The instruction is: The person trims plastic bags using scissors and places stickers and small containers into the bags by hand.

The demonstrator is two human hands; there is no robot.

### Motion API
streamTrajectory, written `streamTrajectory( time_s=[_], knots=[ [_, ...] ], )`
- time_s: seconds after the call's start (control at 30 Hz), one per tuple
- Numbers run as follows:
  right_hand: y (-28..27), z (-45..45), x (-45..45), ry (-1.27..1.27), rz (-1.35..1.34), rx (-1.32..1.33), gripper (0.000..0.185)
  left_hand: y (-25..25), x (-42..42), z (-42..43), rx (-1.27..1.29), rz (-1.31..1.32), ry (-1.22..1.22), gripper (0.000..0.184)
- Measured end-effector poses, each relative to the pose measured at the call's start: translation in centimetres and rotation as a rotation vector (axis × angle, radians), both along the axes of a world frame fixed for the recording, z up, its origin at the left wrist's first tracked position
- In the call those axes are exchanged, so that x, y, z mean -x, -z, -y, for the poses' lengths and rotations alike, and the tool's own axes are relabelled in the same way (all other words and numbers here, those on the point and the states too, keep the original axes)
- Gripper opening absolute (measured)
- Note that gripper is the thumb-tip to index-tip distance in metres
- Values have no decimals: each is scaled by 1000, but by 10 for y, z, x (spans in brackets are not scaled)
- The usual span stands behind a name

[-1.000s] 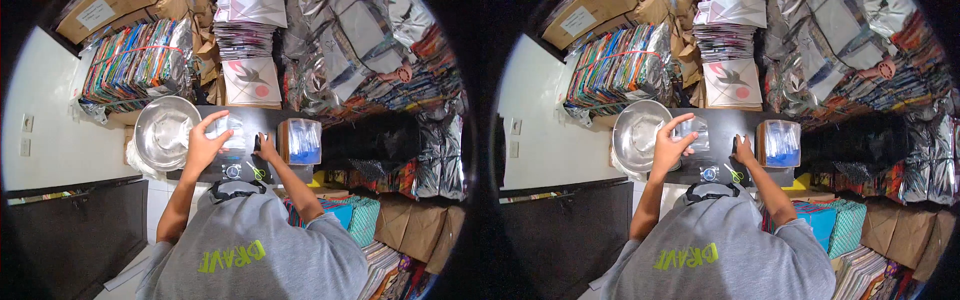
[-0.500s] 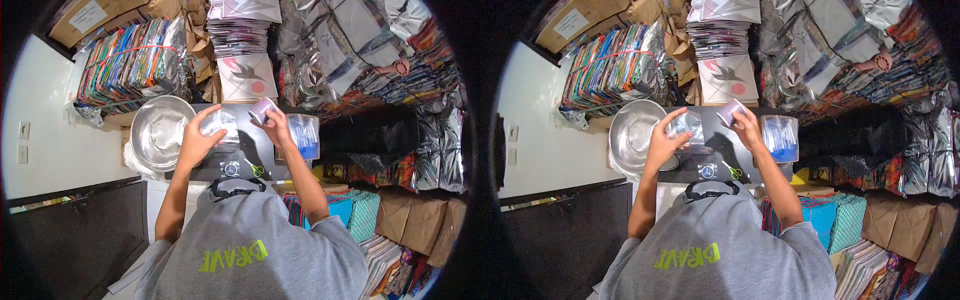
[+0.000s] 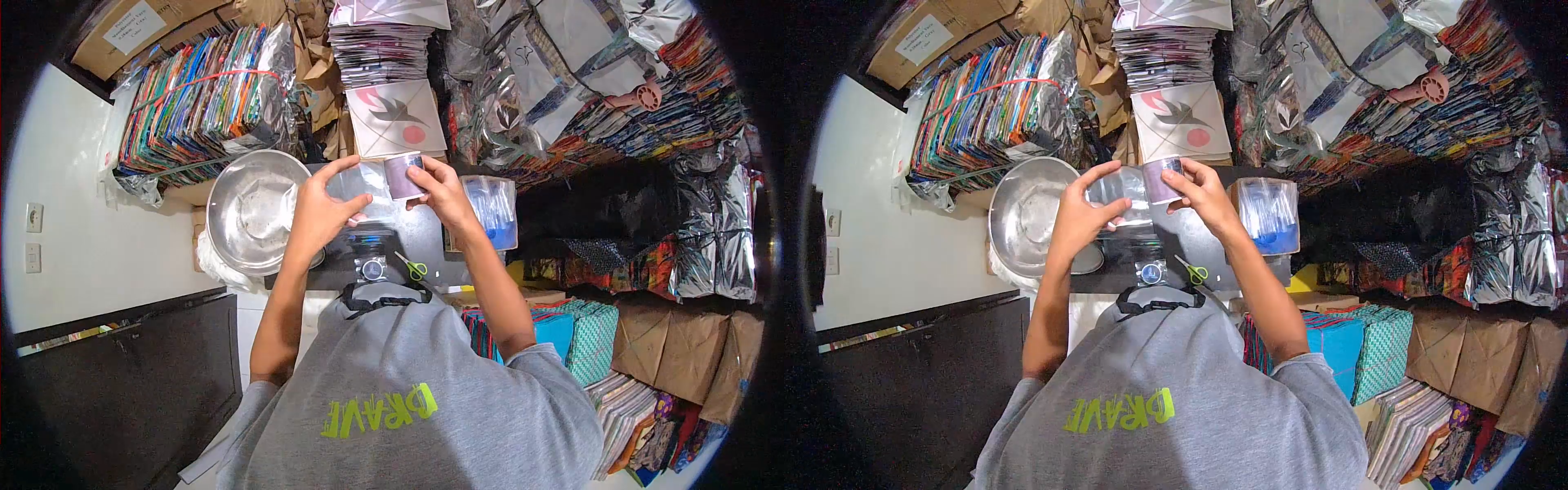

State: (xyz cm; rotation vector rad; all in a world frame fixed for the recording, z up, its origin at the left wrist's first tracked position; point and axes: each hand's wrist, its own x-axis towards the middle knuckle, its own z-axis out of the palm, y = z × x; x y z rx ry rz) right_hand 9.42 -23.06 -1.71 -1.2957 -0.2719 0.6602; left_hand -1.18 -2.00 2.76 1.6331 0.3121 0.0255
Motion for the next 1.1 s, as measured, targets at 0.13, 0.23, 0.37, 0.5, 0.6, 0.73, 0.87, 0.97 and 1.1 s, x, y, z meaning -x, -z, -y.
streamTrajectory(
  time_s=[0.13, 0.23, 0.37, 0.5, 0.6, 0.73, 0.87, 0.97, 1.1],
  knots=[
    [-5, -4, 3, -4, -3, 19, 41, -1, 1, -1, -13, -12, 2, 59],
    [-4, -6, 3, -6, -2, -4, 41, -2, 1, -2, -22, -8, 5, 59],
    [-7, -7, 4, -5, 0, -6, 40, -5, 1, -2, -21, 2, -4, 58],
    [-3, -5, 1, -11, -4, -22, 42, -1, 2, -4, -31, 41, -1, 58],
    [-3, -6, 3, -4, -12, -37, 44, 1, 1, -6, -36, 57, 11, 58],
    [0, -7, 3, -8, -34, -58, 46, -3, 2, -5, -18, 36, -12, 59],
    [8, -6, -2, 70, 26, 23, 48, -2, 5, -7, -38, 56, -40, 57],
    [74, -3, -20, 171, 339, 275, 55, -5, 9, -9, 18, 17, -36, 53],
    [206, 24, -17, 176, 543, 825, 66, -10, 16, -8, 82, 74, -53, 40]
  ],
)
